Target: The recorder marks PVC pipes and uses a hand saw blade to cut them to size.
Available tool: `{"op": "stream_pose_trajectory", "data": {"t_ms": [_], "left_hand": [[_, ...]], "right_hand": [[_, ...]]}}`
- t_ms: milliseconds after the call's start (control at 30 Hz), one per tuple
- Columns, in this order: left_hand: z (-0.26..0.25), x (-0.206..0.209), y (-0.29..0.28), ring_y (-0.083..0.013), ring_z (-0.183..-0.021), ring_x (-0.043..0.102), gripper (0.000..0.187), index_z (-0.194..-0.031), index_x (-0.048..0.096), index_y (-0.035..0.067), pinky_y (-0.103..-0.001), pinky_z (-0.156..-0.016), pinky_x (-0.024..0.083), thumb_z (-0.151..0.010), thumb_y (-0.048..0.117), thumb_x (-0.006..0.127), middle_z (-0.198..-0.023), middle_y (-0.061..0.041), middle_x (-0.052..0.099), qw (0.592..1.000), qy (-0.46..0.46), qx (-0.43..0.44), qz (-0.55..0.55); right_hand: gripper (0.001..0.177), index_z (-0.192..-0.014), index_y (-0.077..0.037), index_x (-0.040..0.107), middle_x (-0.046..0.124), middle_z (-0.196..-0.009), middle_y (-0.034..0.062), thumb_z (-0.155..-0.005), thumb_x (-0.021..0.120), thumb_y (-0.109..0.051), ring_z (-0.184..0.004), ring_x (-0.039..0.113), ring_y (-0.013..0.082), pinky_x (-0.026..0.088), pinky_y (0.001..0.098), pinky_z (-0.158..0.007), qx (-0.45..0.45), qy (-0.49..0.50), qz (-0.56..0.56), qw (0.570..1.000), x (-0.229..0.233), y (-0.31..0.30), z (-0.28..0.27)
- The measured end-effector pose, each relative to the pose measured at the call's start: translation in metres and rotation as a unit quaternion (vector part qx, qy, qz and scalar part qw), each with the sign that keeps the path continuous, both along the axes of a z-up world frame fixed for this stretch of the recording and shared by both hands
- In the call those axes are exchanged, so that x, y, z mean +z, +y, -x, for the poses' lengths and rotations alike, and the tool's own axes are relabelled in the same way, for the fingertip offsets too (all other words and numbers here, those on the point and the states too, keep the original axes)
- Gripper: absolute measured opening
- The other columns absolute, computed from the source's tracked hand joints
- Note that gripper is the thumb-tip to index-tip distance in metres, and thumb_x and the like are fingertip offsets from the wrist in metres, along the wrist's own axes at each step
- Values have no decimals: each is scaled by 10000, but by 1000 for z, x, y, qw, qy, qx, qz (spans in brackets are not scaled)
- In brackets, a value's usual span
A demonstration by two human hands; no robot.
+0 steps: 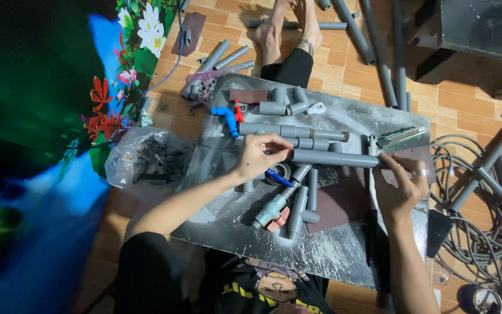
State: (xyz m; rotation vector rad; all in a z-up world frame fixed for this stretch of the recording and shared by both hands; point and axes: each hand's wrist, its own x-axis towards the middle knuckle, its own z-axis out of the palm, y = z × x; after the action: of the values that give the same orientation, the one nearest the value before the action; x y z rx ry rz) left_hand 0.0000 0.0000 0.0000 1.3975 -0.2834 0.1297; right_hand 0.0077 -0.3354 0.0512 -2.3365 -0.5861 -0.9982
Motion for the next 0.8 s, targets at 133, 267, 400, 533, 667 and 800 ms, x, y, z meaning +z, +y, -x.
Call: {"op": "stream_pose_trajectory", "data": {"t_ms": [133, 267, 400, 533, 667, 800], "left_hand": [[-3, -8, 3, -93, -907, 730, 131, -1064, 751, -32, -246, -836, 603, -940, -49, 712, -999, -65, 768, 998, -3, -35, 50], [-9, -13, 6, -91, -930, 727, 141, -1085, 742, -33, -249, -856, 600, -947, -39, 709, -1019, -63, 764, 995, 2, -64, 73], [-8, -11, 6, -94, -951, 728, 159, -1093, 735, -32, -252, -886, 599, -936, -6, 732, -1037, -67, 762, 997, -2, -62, 47], [-7, -11, 5, -91, -899, 724, 164, -1075, 742, -26, -246, -836, 599, -923, 26, 772, -993, -64, 771, 996, 31, -80, 35], [-8, -15, 4, -85, -905, 725, 166, -1066, 735, -14, -238, -842, 599, -912, 35, 770, -988, -52, 766, 993, 58, -89, 46], [-8, -21, 3, -89, -877, 722, 151, -1045, 735, -24, -244, -820, 601, -897, -6, 765, -958, -56, 765, 992, 67, -98, 42]], "right_hand": [[363, -1172, -88, 789, 683, -1063, 115, -844, 868, 48, -963, 716, 247, 593, 329, -839, 12, 15, -2, 1000, 5, 5, 1], [367, -1174, -83, 780, 680, -1104, 120, -843, 883, 36, -956, 716, 251, 583, 329, -818, 19, 18, -18, 999, 8, 7, 1], [355, -1155, -95, 780, 680, -1097, 113, -835, 886, 19, -977, 719, 260, 580, 337, -814, 11, 19, -11, 1000, 8, 6, 3], [334, -1147, -99, 779, 676, -1083, 105, -855, 877, 28, -950, 712, 256, 577, 346, -814, 1, 0, -4, 1000, 1, 2, 1], [345, -1151, -104, 780, 668, -1080, 113, -850, 877, 35, -963, 713, 261, 572, 346, -810, -7, -5, 0, 1000, 1, 0, 2], [343, -1150, -95, 786, 666, -1070, 120, -854, 878, 49, -973, 709, 267, 579, 350, -819, -6, -29, 4, 1000, 0, -1, 2]]}}
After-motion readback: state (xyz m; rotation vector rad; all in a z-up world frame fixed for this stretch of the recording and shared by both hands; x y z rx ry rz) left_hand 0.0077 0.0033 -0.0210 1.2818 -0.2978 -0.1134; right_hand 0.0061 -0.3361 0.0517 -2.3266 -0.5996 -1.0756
